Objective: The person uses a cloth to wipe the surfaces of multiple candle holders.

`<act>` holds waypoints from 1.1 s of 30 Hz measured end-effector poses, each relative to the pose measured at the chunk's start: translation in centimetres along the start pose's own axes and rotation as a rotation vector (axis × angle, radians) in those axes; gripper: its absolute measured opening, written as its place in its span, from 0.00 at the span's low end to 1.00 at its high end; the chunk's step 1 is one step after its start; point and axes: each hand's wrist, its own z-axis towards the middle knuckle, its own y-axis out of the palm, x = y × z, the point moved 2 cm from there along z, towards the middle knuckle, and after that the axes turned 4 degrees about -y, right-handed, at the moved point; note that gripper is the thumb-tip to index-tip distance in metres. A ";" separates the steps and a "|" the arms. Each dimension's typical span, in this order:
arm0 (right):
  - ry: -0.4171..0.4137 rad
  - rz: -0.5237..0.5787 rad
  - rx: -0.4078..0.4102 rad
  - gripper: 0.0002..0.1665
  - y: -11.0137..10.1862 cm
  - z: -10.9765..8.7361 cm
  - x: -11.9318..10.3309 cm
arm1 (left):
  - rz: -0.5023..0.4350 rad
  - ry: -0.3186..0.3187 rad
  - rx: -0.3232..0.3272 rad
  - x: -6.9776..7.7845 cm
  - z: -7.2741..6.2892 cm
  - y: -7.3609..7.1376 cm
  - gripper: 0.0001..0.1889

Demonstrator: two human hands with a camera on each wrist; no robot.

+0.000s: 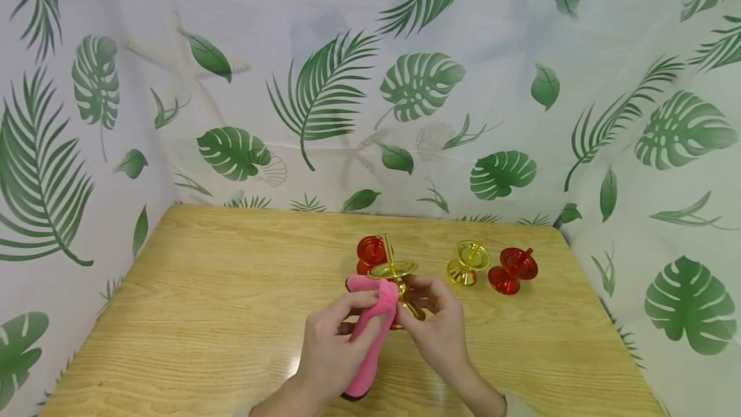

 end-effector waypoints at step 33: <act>0.097 0.179 -0.096 0.18 -1.0 -0.8 -1.9 | 0.007 -0.083 -0.034 -2.5 0.2 0.2 0.09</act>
